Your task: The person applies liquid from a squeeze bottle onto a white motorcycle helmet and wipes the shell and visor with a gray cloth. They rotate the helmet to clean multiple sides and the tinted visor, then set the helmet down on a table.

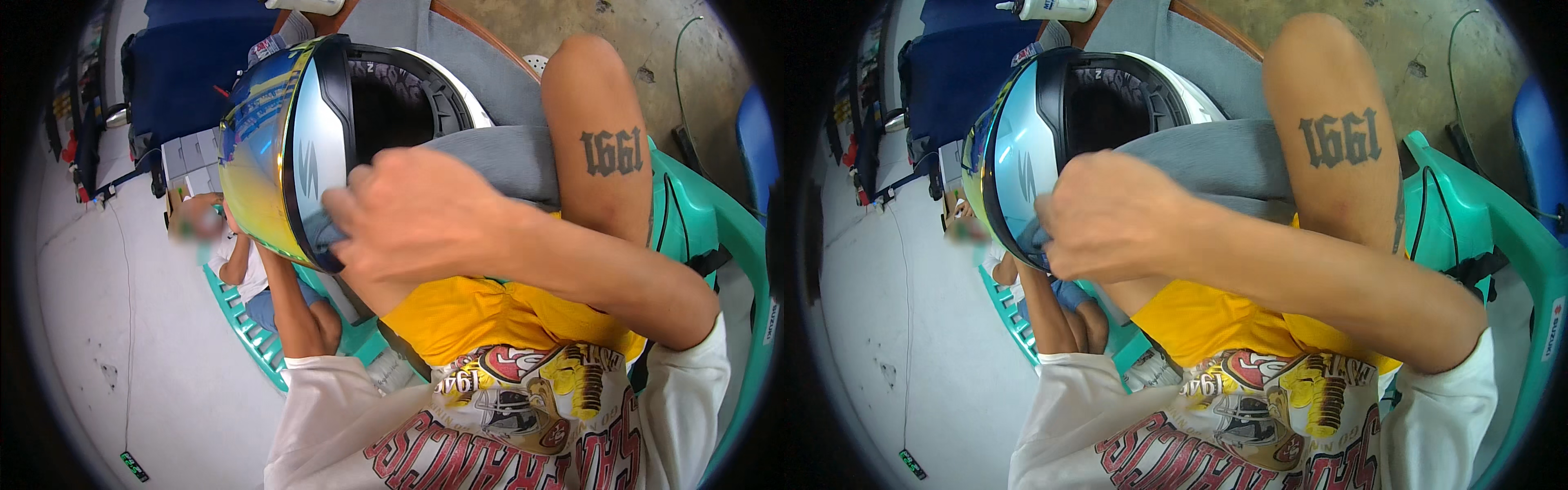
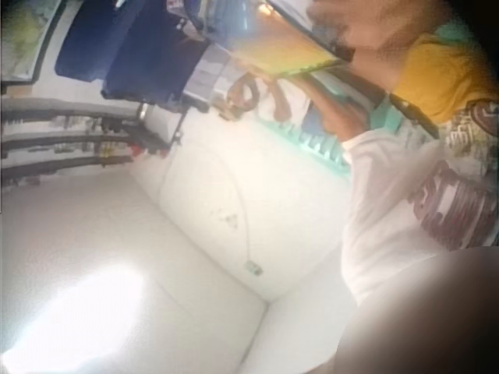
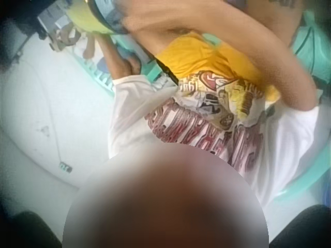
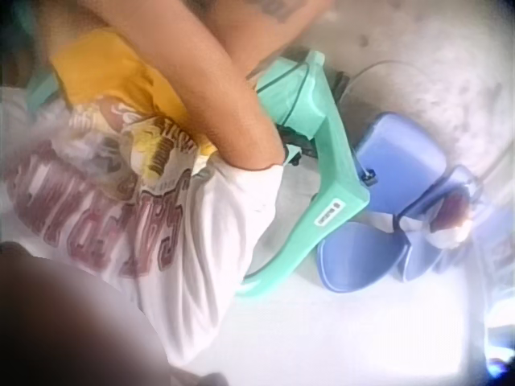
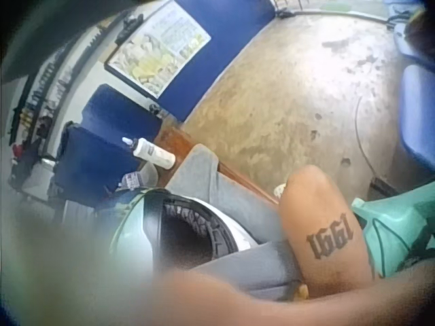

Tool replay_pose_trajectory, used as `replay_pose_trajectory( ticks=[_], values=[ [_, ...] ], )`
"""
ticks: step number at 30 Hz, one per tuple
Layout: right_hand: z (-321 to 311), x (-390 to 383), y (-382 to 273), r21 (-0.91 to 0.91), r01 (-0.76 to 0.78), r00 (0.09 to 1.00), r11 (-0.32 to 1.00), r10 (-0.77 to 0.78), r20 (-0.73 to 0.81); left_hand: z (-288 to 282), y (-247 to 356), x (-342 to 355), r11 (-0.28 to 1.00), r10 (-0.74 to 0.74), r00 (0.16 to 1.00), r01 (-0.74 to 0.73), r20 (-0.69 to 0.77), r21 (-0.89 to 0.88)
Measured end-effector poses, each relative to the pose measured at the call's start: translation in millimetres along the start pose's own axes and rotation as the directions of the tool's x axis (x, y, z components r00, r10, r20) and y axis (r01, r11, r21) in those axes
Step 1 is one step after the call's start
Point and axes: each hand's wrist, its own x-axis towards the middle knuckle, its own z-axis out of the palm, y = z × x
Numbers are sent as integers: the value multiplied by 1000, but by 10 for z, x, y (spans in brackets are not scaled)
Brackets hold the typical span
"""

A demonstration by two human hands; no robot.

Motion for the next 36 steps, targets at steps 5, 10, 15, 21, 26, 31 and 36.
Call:
replay_pose_trajectory(
  ticks=[5,10,15,21,26,31,36],
  values=[
    [-246,143,72,-45,105,993,993,-102,59,-52,-20,11,1000,-1,1000,1,7,-7],
    [-214,158,-40,-121,247,955,962,-219,202,-72,-28,19,999,-16,1000,16,2,-32],
    [-222,153,-56,-129,210,973,969,-193,129,-83,-22,57,998,-28,1000,29,6,-58],
    [-197,151,-286,-178,229,871,957,-120,476,-104,-29,72,996,-37,999,37,6,-82],
    [-154,46,-303,-227,185,892,956,-67,447,-100,-38,86,995,-44,999,44,10,-93],
    [-95,66,-359,-214,240,886,947,-124,446,-90,-57,85,994,-37,999,38,11,-107],
    [-363,-45,65,-269,212,975,940,-186,119,-123,-69,67,993,-41,999,42,9,-114]
  ],
)
